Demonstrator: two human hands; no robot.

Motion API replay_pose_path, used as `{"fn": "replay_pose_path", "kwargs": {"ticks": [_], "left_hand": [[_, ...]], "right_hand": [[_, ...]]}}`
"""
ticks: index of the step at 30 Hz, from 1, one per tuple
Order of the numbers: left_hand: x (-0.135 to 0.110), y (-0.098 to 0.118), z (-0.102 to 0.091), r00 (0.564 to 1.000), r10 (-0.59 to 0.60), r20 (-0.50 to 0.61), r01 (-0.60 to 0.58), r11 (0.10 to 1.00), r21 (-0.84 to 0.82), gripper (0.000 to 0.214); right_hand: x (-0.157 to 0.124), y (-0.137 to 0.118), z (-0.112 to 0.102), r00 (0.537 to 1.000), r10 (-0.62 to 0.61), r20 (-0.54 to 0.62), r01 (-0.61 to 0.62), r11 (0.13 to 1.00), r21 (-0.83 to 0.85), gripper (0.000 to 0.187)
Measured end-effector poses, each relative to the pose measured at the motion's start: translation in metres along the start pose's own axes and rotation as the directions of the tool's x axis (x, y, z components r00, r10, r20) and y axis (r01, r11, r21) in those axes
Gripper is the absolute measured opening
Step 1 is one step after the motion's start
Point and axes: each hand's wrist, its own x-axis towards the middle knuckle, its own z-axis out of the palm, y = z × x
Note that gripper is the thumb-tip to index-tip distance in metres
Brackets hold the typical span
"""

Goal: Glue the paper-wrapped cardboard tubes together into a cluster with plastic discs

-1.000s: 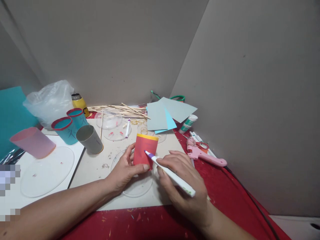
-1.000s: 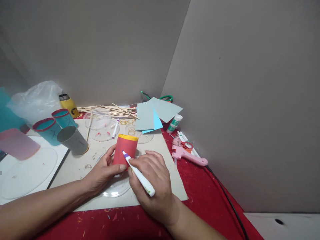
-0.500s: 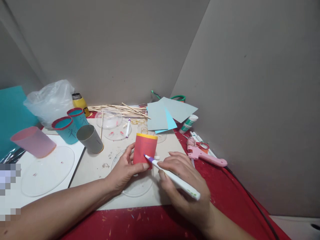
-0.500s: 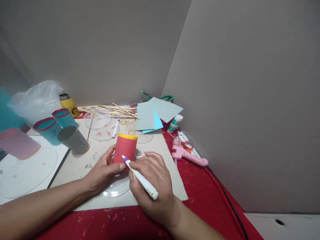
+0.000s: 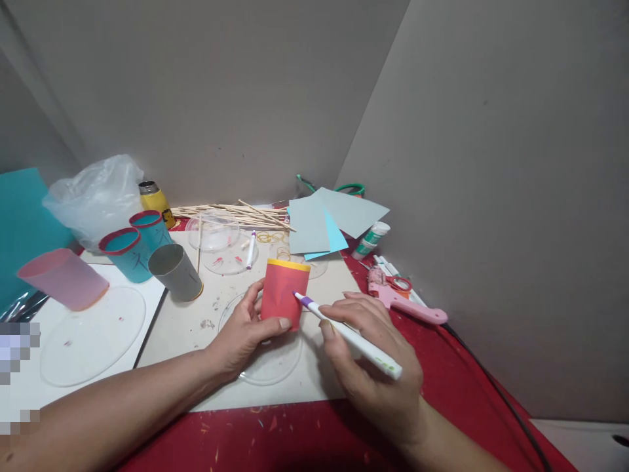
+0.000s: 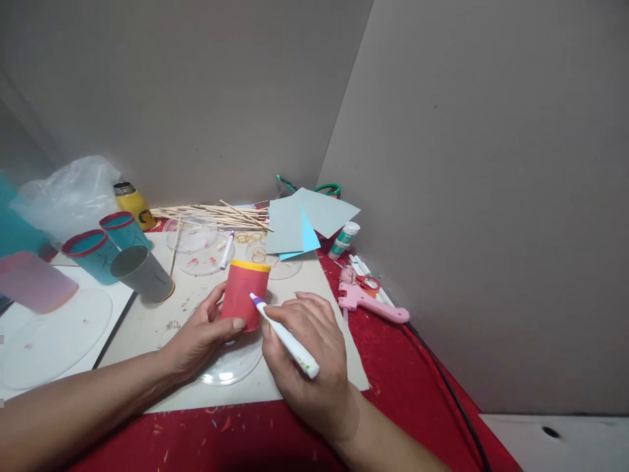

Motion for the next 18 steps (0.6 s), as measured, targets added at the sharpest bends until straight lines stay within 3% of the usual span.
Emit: {"fn": "replay_pose_path", "kwargs": {"ticks": [18], "left_hand": [[-0.0005, 0.006, 0.0026, 1.0, 0.0, 0.001, 0.0, 1.0, -0.028, 0.072]], "right_hand": [[0.0012, 0.0015, -0.0011, 1.0, 0.02, -0.021, -0.021, 0.999, -0.044, 0.02]]}}
